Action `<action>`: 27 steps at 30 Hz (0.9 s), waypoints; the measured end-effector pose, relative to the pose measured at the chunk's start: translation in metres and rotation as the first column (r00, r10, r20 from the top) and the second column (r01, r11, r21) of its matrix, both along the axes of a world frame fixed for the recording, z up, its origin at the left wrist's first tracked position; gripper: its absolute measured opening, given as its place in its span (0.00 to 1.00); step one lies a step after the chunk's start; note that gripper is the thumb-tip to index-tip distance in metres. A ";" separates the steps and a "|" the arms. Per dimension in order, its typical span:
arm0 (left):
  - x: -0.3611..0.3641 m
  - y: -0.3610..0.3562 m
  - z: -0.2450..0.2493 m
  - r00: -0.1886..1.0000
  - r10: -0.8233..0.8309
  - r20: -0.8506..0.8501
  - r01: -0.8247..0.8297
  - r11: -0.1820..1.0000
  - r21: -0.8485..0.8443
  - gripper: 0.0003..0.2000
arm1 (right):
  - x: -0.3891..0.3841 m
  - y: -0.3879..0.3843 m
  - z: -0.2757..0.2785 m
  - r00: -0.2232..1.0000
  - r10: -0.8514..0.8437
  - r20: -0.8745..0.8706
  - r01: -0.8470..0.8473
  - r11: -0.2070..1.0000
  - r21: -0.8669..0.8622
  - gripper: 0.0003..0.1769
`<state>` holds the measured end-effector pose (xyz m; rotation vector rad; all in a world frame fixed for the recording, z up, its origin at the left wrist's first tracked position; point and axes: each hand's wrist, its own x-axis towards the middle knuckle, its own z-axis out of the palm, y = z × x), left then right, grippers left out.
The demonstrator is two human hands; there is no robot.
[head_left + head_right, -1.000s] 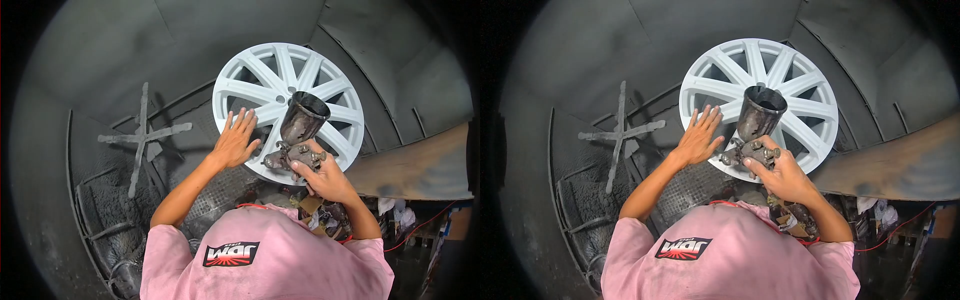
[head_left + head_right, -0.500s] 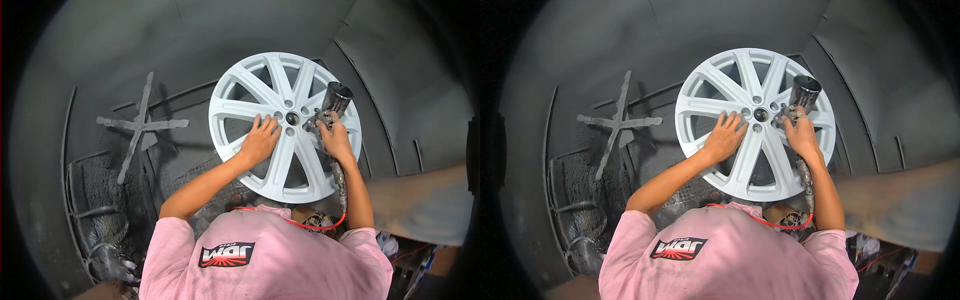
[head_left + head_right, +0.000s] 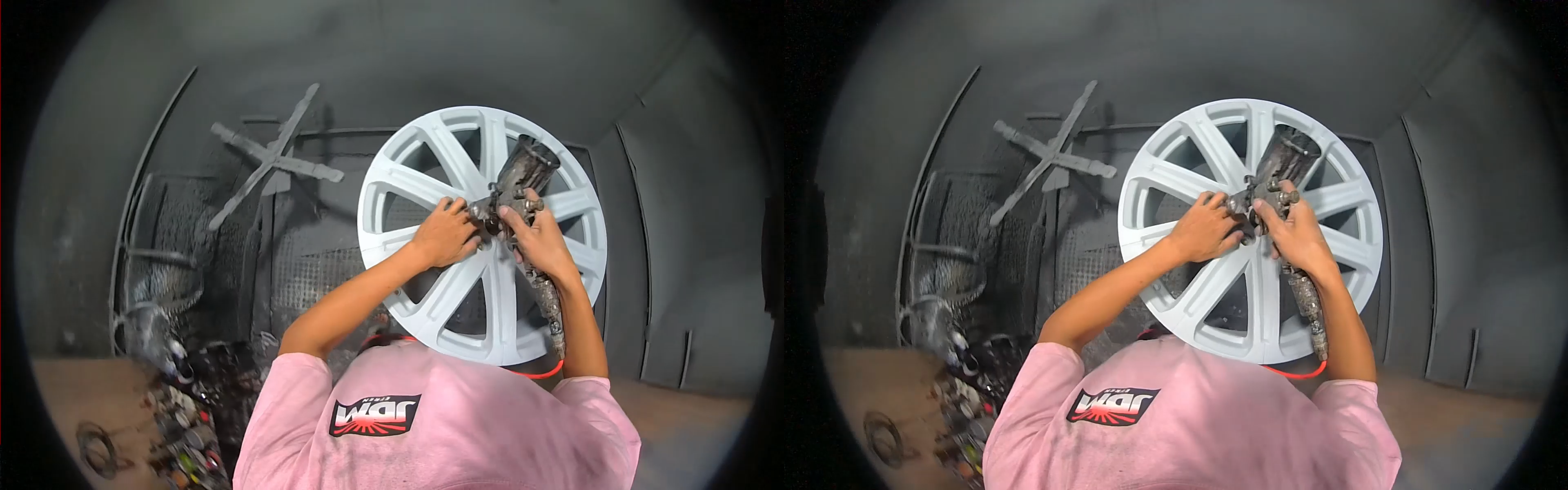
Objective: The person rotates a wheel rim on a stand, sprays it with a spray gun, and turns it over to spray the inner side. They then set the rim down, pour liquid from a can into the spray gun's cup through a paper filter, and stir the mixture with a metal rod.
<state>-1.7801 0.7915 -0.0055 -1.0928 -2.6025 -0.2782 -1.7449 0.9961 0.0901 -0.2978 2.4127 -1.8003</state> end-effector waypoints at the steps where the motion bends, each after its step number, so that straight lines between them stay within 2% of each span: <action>1: 0.006 0.004 -0.005 1.000 0.015 -0.008 -0.015 0.999 0.040 0.18 | -0.003 0.001 0.005 1.000 -0.012 -0.003 0.012 1.000 -0.004 0.18; 2: 0.012 0.007 -0.007 0.999 0.030 -0.013 -0.029 0.996 0.082 0.19 | -0.009 0.000 0.012 1.000 -0.024 -0.001 0.024 1.000 -0.007 0.17; 3: 0.018 0.008 -0.008 0.998 0.067 0.005 -0.067 0.997 0.037 0.25 | -0.022 0.004 0.008 0.992 -0.033 -0.122 0.034 0.999 0.008 0.15; 4: 0.026 0.009 -0.009 0.995 0.101 0.008 -0.102 0.994 0.047 0.25 | -0.037 0.010 0.006 0.973 -0.084 -0.216 0.097 0.994 0.051 0.13; 6: 0.047 0.012 -0.014 0.989 0.144 -0.036 -0.143 0.989 0.031 0.33 | -0.055 0.018 0.013 0.946 -0.156 -0.285 0.189 0.978 0.092 0.14; 7: 0.055 0.014 -0.013 0.985 0.169 0.039 -0.168 0.986 -0.024 0.38 | -0.066 0.023 0.014 0.928 -0.167 -0.332 0.219 0.967 0.127 0.15; 10: 0.086 0.022 -0.009 0.980 0.176 0.095 -0.181 0.983 0.039 0.38 | -0.077 0.020 0.021 0.912 -0.153 -0.381 0.218 0.967 0.132 0.17; 12: 0.103 0.027 0.000 0.970 0.195 0.146 -0.203 0.978 0.046 0.36 | -0.068 0.011 0.031 0.974 -0.028 -0.225 0.065 0.986 0.156 0.16; 14: 0.125 0.031 0.005 0.962 0.193 0.191 -0.207 0.976 0.058 0.35 | -0.049 -0.004 0.036 0.986 0.133 -0.106 -0.124 0.989 0.082 0.16; 16: 0.144 0.033 0.010 0.899 0.262 0.352 -0.314 0.944 0.099 0.34 | -0.035 -0.018 0.040 0.957 0.288 0.039 -0.290 0.956 0.043 0.15; 17: 0.154 0.034 0.014 0.878 0.279 0.389 -0.348 0.930 0.120 0.33 | -0.026 -0.026 0.041 0.940 0.336 0.063 -0.340 0.939 0.060 0.15; 19: 0.171 0.036 0.014 0.840 0.310 0.445 -0.412 0.899 0.152 0.33 | -0.010 -0.039 0.044 0.900 0.433 0.045 -0.432 0.901 -0.031 0.13; 21: 0.188 0.037 0.012 0.879 0.368 0.302 -0.426 0.892 0.152 0.31 | 0.003 -0.049 0.050 0.872 0.484 0.076 -0.484 0.875 -0.012 0.12; 22: 0.193 0.037 0.009 0.867 0.379 0.323 -0.445 0.882 0.158 0.31 | 0.007 -0.051 0.052 0.860 0.504 0.086 -0.506 0.863 -0.001 0.11; 24: 0.204 0.035 0.007 0.899 0.403 0.173 -0.437 0.857 0.273 0.29 | 0.020 -0.057 0.058 0.834 0.537 0.127 -0.544 0.839 0.019 0.10; 27: 0.219 0.028 0.002 0.893 0.420 0.160 -0.449 0.812 0.373 0.25 | 0.036 -0.058 0.059 0.794 0.588 0.155 -0.603 0.793 0.087 0.09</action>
